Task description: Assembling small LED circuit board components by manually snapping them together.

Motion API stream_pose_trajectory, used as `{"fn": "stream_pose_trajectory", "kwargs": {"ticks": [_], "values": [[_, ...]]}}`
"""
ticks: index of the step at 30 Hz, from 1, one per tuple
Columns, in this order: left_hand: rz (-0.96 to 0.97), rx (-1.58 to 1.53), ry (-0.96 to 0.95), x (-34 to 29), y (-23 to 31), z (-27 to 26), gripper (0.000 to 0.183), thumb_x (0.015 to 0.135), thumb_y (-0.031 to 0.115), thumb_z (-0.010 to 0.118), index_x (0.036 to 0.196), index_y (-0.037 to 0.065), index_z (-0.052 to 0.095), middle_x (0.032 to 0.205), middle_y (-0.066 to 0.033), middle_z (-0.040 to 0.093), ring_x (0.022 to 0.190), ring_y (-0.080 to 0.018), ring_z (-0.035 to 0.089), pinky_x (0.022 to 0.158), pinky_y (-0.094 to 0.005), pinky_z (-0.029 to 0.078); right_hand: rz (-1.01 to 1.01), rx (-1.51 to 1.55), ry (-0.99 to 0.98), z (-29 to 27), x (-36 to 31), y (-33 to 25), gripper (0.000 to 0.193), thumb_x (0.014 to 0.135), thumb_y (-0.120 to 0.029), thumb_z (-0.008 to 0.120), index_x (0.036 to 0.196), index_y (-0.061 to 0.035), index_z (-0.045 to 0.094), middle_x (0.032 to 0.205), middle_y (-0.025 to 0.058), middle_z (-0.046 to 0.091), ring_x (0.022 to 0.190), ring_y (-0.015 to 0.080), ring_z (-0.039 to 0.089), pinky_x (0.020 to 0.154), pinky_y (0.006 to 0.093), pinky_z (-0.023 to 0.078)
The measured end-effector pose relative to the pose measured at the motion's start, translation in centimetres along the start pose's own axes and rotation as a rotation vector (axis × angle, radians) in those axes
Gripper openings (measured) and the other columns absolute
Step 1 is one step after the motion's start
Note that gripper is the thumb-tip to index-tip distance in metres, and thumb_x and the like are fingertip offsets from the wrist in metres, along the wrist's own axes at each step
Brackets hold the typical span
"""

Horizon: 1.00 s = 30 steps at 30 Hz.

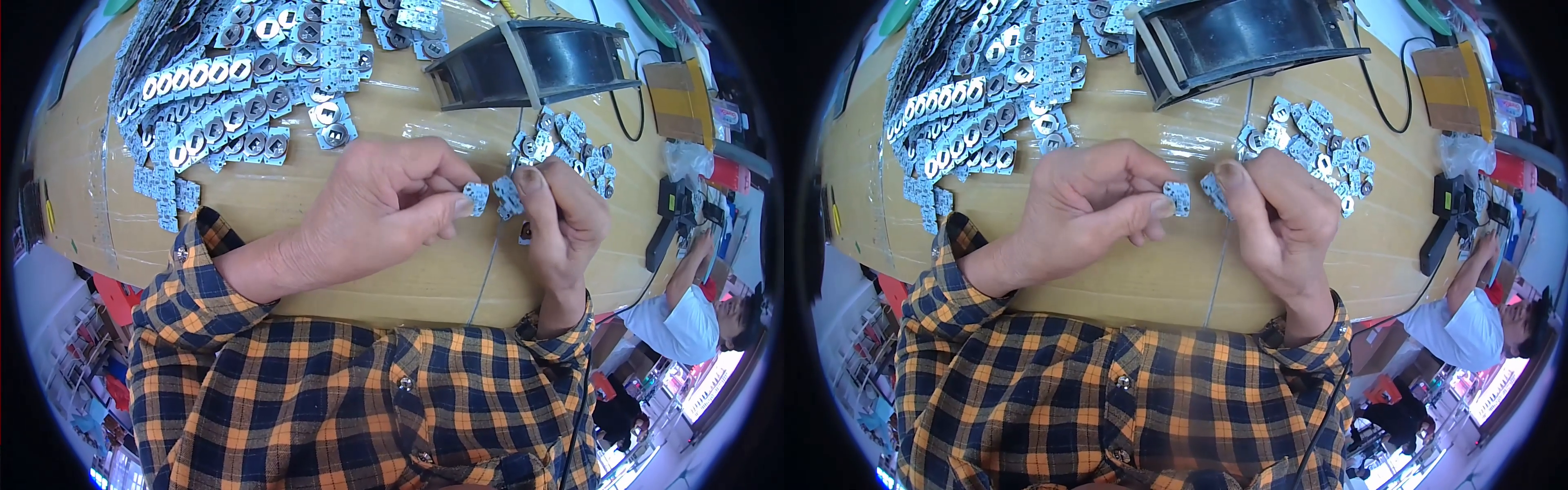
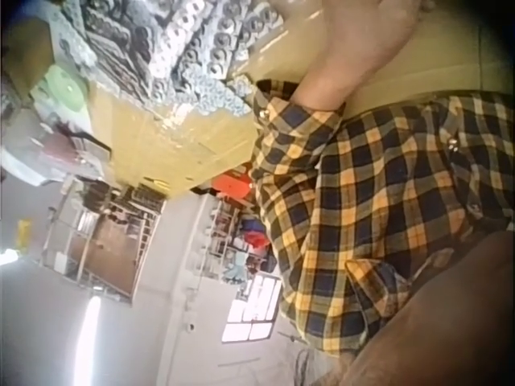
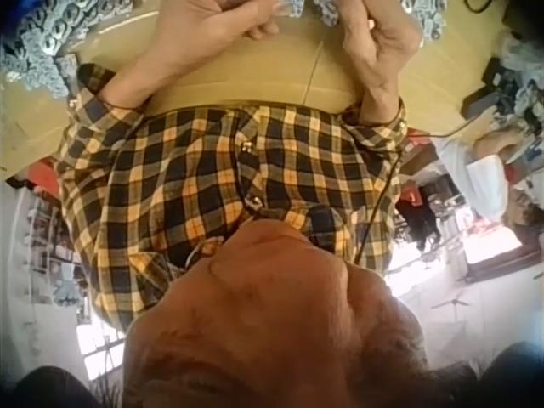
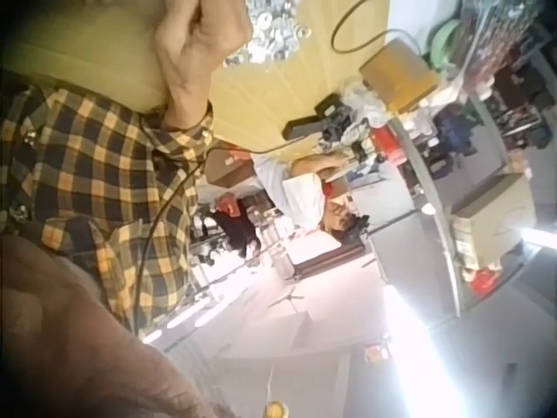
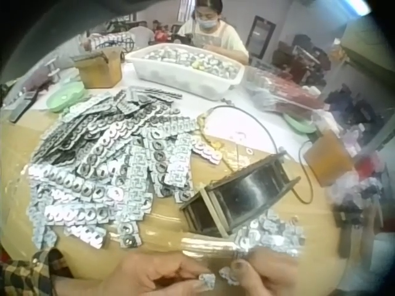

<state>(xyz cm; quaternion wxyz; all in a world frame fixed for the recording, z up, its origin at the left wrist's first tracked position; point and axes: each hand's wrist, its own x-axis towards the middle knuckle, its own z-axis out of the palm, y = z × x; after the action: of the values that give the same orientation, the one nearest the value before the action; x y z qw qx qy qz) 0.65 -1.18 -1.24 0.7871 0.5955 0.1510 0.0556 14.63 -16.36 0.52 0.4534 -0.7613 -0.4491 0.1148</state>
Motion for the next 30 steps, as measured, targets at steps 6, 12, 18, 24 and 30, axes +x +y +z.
{"fn": "stream_pose_trajectory", "kwargs": {"ticks": [6, 12, 18, 24, 30], "values": [[0.02, 0.042, -0.106, 0.0, -0.1, -0.5, 0.013, 0.09, 0.0, 0.062, 0.103, -0.004, 0.062, 0.079, -0.0038, 0.066, 0.069, -0.0065, 0.064, 0.057, -0.0186, 0.051, -0.029, 0.124, -0.183, 0.2, 0.0, -0.2, 0.019, 0.09, -0.002, 0.059, 0.072, 0.0057, 0.058, 0.061, 0.0032, 0.05, 0.054, 0.01, 0.043, 0.051, 0.0278, 0.032], [0.006, 0.19, -0.132, 0.1, 0.1, -0.5, 0.013, 0.09, -0.001, 0.061, 0.102, -0.005, 0.062, 0.079, -0.0057, 0.066, 0.068, -0.0071, 0.064, 0.056, -0.0174, 0.051, 0.141, 0.123, -0.062, -0.2, -0.1, -0.6, 0.027, 0.094, -0.009, 0.057, 0.07, 0.0026, 0.058, 0.061, 0.0019, 0.053, 0.054, 0.0066, 0.044, 0.051, 0.0236, 0.033], [-0.108, -0.141, -0.086, 0.1, 0.8, -0.6, 0.013, 0.092, 0.0, 0.061, 0.103, -0.006, 0.062, 0.08, -0.0081, 0.067, 0.066, -0.0096, 0.066, 0.052, -0.0184, 0.052, 0.07, 0.287, -0.21, 0.1, -0.3, -0.4, 0.031, 0.096, -0.016, 0.055, 0.073, 0.0023, 0.06, 0.06, 0.0027, 0.055, 0.051, 0.0043, 0.045, 0.048, 0.021, 0.033], [-0.08, -0.207, -0.148, 0.0, 0.7, -0.7, 0.014, 0.093, 0.003, 0.061, 0.103, -0.006, 0.061, 0.081, -0.0105, 0.067, 0.065, -0.0117, 0.067, 0.052, -0.0204, 0.054, 0.231, 0.369, -0.245, 0.5, -0.6, -1.4, 0.024, 0.096, -0.011, 0.057, 0.077, 0.0016, 0.063, 0.058, 0.0005, 0.054, 0.047, 0.0052, 0.044, 0.043, 0.0227, 0.032], [-0.075, -0.226, -0.187, 0.2, 1.1, -0.6, 0.013, 0.095, 0.008, 0.059, 0.098, -0.005, 0.059, 0.083, -0.0133, 0.068, 0.066, -0.0125, 0.068, 0.052, -0.0216, 0.055, 0.527, 0.82, -0.282, 0.3, -0.9, -1.2, 0.032, 0.1, -0.019, 0.051, 0.078, 0.0004, 0.063, 0.058, -0.002, 0.054, 0.044, 0.0003, 0.038, 0.04, 0.0184, 0.026]]}}
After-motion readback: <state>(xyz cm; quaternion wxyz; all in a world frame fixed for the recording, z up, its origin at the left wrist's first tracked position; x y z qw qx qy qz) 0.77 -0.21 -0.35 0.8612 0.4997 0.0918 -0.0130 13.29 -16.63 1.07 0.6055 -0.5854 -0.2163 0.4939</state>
